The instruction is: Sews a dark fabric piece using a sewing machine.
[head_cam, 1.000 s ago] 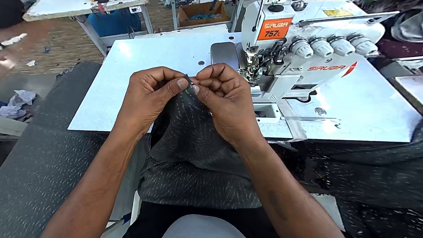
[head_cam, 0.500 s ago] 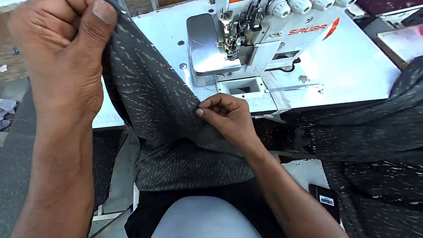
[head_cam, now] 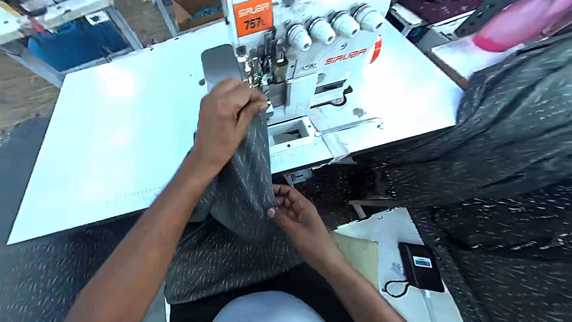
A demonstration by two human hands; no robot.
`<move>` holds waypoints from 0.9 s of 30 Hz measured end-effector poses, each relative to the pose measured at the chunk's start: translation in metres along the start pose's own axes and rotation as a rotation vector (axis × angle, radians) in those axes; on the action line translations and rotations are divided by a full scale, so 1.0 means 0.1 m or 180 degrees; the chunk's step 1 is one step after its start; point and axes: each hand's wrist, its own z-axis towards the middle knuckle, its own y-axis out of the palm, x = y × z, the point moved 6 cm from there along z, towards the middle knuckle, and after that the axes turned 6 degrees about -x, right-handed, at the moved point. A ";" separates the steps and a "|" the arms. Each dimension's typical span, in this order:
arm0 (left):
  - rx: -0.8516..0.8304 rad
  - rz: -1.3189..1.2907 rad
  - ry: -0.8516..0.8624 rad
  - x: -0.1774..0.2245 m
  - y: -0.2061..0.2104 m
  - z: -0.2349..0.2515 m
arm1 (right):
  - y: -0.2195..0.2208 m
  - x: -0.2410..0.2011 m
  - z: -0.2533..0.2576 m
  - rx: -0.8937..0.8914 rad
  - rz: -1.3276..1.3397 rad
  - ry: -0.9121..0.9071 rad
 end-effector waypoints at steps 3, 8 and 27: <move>-0.0078 -0.0166 -0.0357 -0.17 0.23 -0.05 | -0.10 0.16 -0.03 0.0121 -0.0065 0.0024; -0.0205 0.0248 -0.0585 -0.25 0.22 0.00 | -0.15 0.14 0.11 0.0034 -0.0274 -0.0098; -0.0976 0.1253 -0.0930 0.25 0.30 -0.36 | -0.19 0.04 0.12 -0.0155 -0.0240 -0.0164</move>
